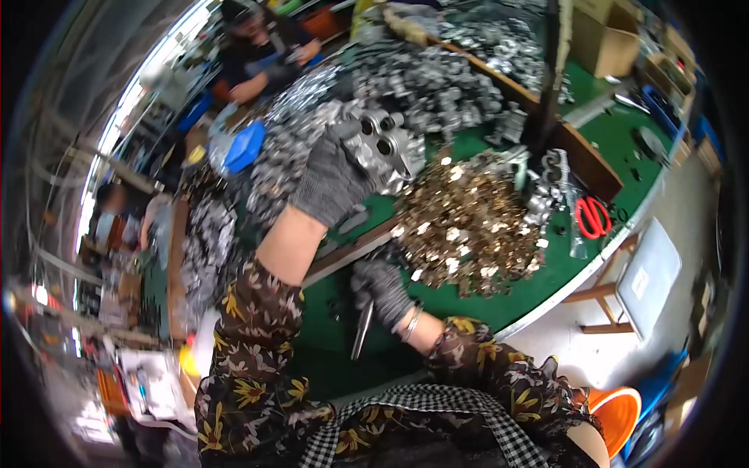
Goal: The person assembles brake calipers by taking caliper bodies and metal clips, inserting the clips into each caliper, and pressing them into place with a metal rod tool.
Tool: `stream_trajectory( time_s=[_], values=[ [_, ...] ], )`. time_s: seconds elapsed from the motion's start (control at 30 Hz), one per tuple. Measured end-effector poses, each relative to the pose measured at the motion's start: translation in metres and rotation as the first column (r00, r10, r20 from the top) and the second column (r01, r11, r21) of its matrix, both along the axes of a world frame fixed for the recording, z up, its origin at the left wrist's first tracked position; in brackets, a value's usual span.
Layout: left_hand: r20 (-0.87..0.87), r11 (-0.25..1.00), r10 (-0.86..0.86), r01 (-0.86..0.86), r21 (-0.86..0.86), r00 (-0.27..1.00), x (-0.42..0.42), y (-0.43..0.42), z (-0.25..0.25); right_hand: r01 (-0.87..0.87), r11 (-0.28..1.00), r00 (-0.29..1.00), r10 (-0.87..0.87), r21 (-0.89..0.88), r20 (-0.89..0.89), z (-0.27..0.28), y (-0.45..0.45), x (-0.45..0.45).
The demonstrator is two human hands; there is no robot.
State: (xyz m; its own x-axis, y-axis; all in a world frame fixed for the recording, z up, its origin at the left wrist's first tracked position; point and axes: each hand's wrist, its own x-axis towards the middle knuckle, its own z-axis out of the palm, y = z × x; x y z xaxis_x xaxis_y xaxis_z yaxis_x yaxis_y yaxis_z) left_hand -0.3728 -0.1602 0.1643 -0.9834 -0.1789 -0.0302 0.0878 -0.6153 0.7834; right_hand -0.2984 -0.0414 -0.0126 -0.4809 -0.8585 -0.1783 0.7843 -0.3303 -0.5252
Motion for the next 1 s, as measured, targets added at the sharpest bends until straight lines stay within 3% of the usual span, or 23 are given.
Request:
stream_trajectory(
  time_s=[0.03, 0.07, 0.13, 0.23, 0.3, 0.37, 0.4, 0.47, 0.5, 0.57, 0.63, 0.67, 0.7, 0.73, 0.8, 0.83, 0.87, 0.9, 0.97, 1.0],
  values=[
    [0.03, 0.986, -0.018, 0.012, 0.167, 0.999, 0.029, -0.008, -0.009, 0.003, 1.0, 1.0, -0.004, -0.025, -0.026, -0.004, -0.001, 0.0],
    [0.01, 1.0, -0.002, 0.002, -0.007, 1.0, 0.058, -0.007, -0.016, -0.006, 1.0, 1.0, 0.006, 0.01, 0.007, -0.002, 0.0, 0.0],
    [-0.038, 0.996, 0.077, -0.079, -0.051, 0.996, 0.117, -0.001, -0.032, -0.055, 0.998, 0.998, 0.056, 0.028, -0.033, 0.002, 0.0, -0.002],
    [-0.141, 0.919, 0.287, -0.231, 0.318, 0.947, 0.184, 0.017, -0.051, -0.084, 0.995, 0.949, 0.094, 0.044, -0.302, 0.04, 0.01, 0.005],
    [-0.111, 0.866, 0.482, -0.492, -0.088, 0.869, 0.217, 0.041, -0.05, -0.249, 0.958, 0.924, 0.28, 0.144, -0.261, 0.055, 0.01, 0.02],
    [-0.052, 0.783, 0.592, -0.558, 0.276, 0.804, 0.24, 0.06, -0.059, -0.46, 0.857, 0.872, 0.485, 0.23, -0.064, 0.056, 0.006, 0.036],
    [-0.114, 0.742, 0.67, -0.668, 0.06, 0.733, 0.241, 0.07, -0.063, -0.526, 0.831, 0.848, 0.53, 0.182, 0.029, 0.053, 0.006, 0.042],
    [-0.231, 0.444, 0.81, -0.821, -0.36, 0.539, 0.244, 0.087, -0.073, -0.571, 0.821, 0.812, 0.564, 0.01, 0.148, 0.048, 0.006, 0.051],
    [-0.194, 0.493, 0.846, -0.867, -0.074, 0.497, 0.244, 0.092, -0.079, -0.586, 0.81, 0.792, 0.576, -0.015, 0.203, 0.045, 0.004, 0.052],
    [-0.259, 0.231, 0.891, -0.863, -0.449, 0.374, 0.252, 0.105, -0.084, -0.603, 0.795, 0.76, 0.598, -0.068, 0.254, 0.061, 0.002, 0.053],
    [-0.444, 0.11, 0.789, -0.81, -0.576, 0.424, 0.263, 0.112, -0.098, -0.587, 0.807, 0.782, 0.585, -0.059, 0.216, 0.051, -0.015, 0.058],
    [-0.468, 0.163, 0.746, -0.812, -0.561, 0.474, 0.269, 0.118, -0.087, -0.609, 0.785, 0.792, 0.609, -0.114, -0.039, 0.042, -0.017, 0.053],
    [-0.411, 0.268, 0.77, -0.831, -0.488, 0.489, 0.275, 0.122, -0.082, -0.554, 0.831, 0.823, 0.536, -0.05, -0.189, 0.025, -0.022, 0.047],
    [-0.298, 0.438, 0.795, -0.839, -0.322, 0.529, 0.281, 0.121, -0.078, -0.545, 0.838, 0.755, 0.504, 0.026, -0.418, 0.039, -0.021, 0.044],
    [-0.161, 0.688, 0.72, -0.724, 0.041, 0.675, 0.293, 0.112, -0.075, -0.51, 0.848, 0.461, 0.41, 0.144, -0.787, 0.059, -0.018, 0.04],
    [-0.158, 0.792, 0.607, -0.61, 0.03, 0.779, 0.298, 0.098, -0.084, -0.473, 0.863, 0.25, 0.321, 0.174, -0.914, 0.066, -0.02, 0.039],
    [-0.15, 0.875, 0.479, -0.483, 0.008, 0.865, 0.303, 0.083, -0.093, -0.427, 0.888, 0.044, 0.211, 0.173, -0.976, 0.072, -0.022, 0.037],
    [0.012, 0.895, 0.416, -0.411, 0.175, 0.909, 0.305, 0.081, -0.117, -0.547, 0.679, 0.32, 0.71, 0.49, -0.627, 0.096, -0.019, 0.043],
    [0.203, 0.911, 0.377, -0.402, 0.095, 0.904, 0.31, 0.093, -0.104, -0.347, 0.748, 0.05, 0.617, 0.565, -0.786, 0.11, -0.021, 0.051],
    [0.235, 0.925, 0.331, -0.364, 0.111, 0.914, 0.309, 0.085, -0.127, -0.327, 0.694, -0.036, 0.669, 0.642, -0.742, 0.124, -0.019, 0.05]
  ],
)
